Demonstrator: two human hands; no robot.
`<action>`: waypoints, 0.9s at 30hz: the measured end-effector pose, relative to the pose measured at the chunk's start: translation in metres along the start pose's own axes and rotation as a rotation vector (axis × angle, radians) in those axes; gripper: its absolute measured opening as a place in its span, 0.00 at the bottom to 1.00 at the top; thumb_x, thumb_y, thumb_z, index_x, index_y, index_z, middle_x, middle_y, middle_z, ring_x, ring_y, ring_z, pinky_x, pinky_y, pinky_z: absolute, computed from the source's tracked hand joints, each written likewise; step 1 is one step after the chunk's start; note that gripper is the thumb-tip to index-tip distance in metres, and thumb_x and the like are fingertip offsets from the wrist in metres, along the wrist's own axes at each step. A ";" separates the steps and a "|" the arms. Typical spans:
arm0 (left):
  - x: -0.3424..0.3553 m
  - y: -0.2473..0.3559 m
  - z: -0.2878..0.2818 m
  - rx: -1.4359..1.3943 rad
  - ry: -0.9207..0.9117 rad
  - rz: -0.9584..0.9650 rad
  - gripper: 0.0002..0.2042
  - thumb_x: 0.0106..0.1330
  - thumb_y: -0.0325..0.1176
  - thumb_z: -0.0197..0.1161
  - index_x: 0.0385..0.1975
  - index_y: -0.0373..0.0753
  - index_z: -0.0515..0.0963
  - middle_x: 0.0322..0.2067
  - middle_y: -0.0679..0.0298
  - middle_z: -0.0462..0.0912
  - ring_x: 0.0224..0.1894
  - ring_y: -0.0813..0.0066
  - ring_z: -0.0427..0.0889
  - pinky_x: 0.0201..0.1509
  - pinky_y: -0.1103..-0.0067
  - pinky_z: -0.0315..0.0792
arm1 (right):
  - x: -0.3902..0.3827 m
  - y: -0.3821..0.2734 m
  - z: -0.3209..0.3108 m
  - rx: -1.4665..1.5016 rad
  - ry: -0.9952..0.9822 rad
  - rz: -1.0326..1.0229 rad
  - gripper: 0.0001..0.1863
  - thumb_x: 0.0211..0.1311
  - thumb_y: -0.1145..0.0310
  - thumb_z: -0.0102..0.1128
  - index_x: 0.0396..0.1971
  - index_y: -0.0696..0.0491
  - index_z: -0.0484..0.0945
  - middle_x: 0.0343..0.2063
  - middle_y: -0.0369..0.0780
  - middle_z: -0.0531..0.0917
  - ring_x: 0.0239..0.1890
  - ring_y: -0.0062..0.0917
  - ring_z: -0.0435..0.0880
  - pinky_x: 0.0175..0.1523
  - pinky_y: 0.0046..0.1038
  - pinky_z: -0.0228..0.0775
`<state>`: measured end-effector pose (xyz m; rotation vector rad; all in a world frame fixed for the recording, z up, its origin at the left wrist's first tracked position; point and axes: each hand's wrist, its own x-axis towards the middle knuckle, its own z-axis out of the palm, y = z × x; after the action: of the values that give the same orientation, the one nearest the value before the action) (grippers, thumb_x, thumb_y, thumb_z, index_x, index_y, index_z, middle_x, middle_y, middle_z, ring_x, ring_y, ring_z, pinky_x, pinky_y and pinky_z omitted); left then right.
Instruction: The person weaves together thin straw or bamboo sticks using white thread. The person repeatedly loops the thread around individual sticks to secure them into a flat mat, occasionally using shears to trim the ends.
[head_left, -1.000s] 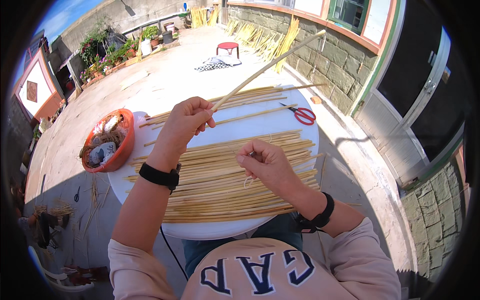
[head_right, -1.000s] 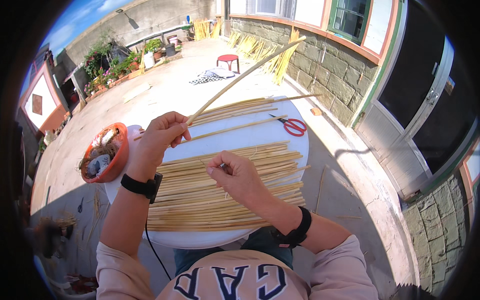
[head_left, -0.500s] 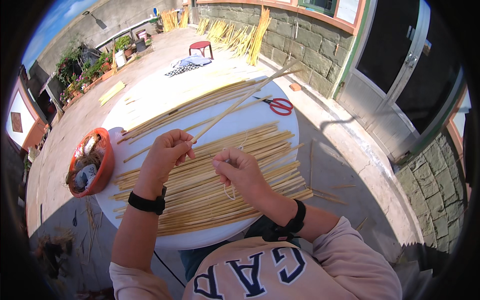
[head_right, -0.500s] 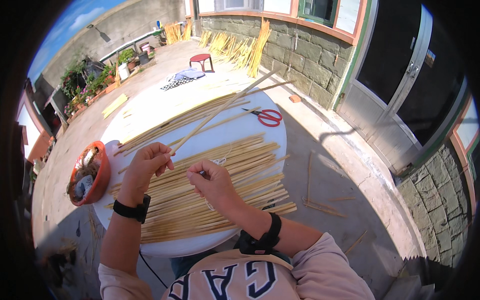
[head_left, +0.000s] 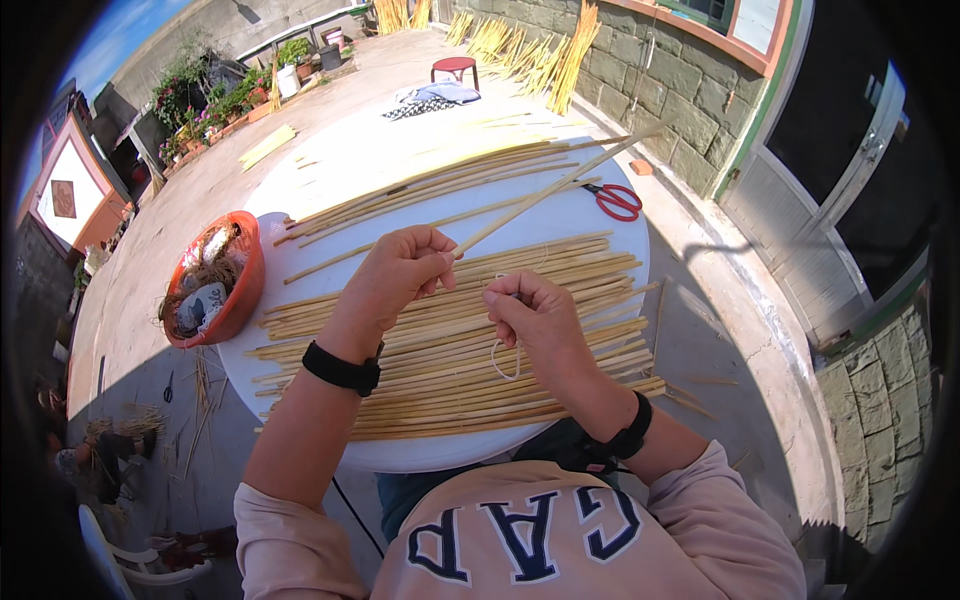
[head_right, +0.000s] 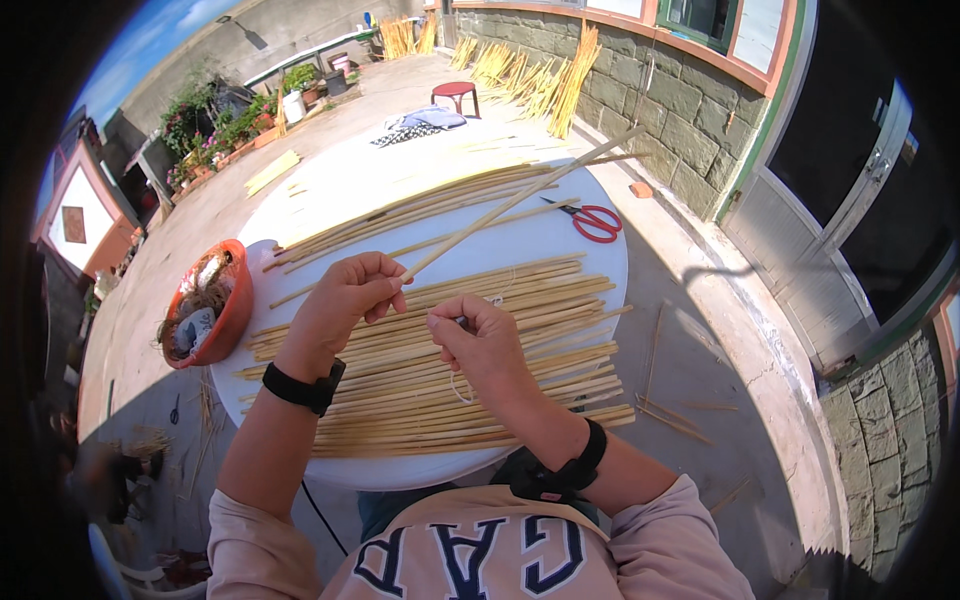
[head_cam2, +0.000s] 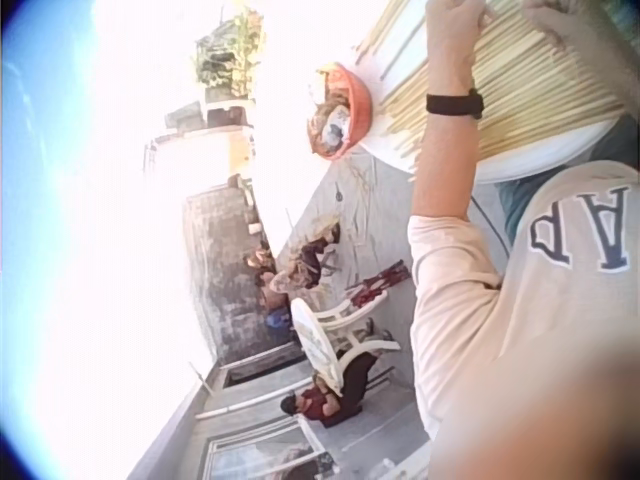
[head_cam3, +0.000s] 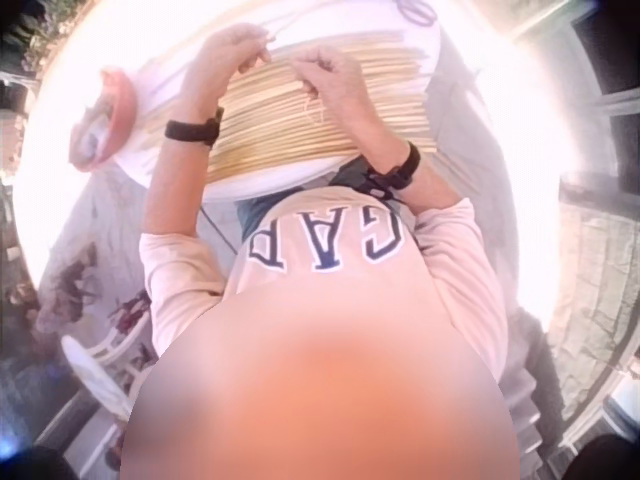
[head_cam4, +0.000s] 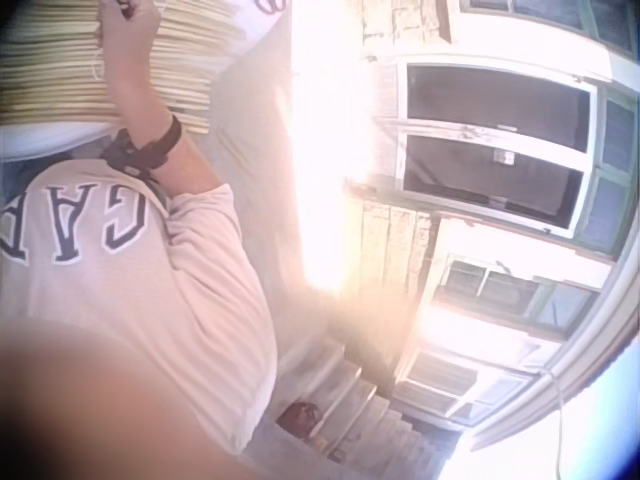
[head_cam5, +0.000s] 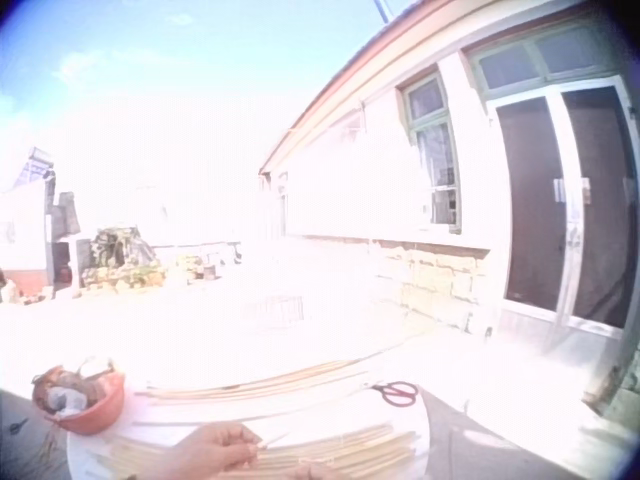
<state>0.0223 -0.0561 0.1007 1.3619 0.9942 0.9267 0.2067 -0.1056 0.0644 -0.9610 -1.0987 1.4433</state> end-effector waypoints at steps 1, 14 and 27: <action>-0.001 0.000 0.000 0.024 0.004 -0.007 0.06 0.62 0.28 0.57 0.36 0.34 0.74 0.22 0.66 0.78 0.21 0.88 0.67 0.24 0.90 0.60 | 0.000 0.000 0.001 0.005 -0.005 -0.005 0.04 0.59 0.72 0.59 0.30 0.57 0.77 0.19 0.32 0.76 0.19 0.11 0.71 0.24 0.14 0.62; -0.006 0.004 0.005 0.056 -0.030 0.011 0.07 0.62 0.28 0.56 0.38 0.33 0.75 0.23 0.65 0.79 0.21 0.88 0.67 0.24 0.90 0.60 | 0.006 0.003 0.003 0.032 -0.002 -0.041 0.04 0.59 0.72 0.59 0.30 0.57 0.77 0.19 0.32 0.76 0.19 0.11 0.71 0.24 0.15 0.62; -0.005 0.001 0.006 0.046 -0.038 0.008 0.07 0.61 0.27 0.57 0.36 0.33 0.75 0.22 0.65 0.79 0.20 0.88 0.68 0.23 0.90 0.61 | 0.006 0.004 0.002 0.037 0.006 -0.037 0.04 0.59 0.72 0.59 0.30 0.57 0.77 0.19 0.32 0.75 0.19 0.11 0.70 0.23 0.14 0.61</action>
<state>0.0265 -0.0631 0.1017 1.4183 0.9868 0.8854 0.2029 -0.1005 0.0606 -0.9137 -1.0770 1.4249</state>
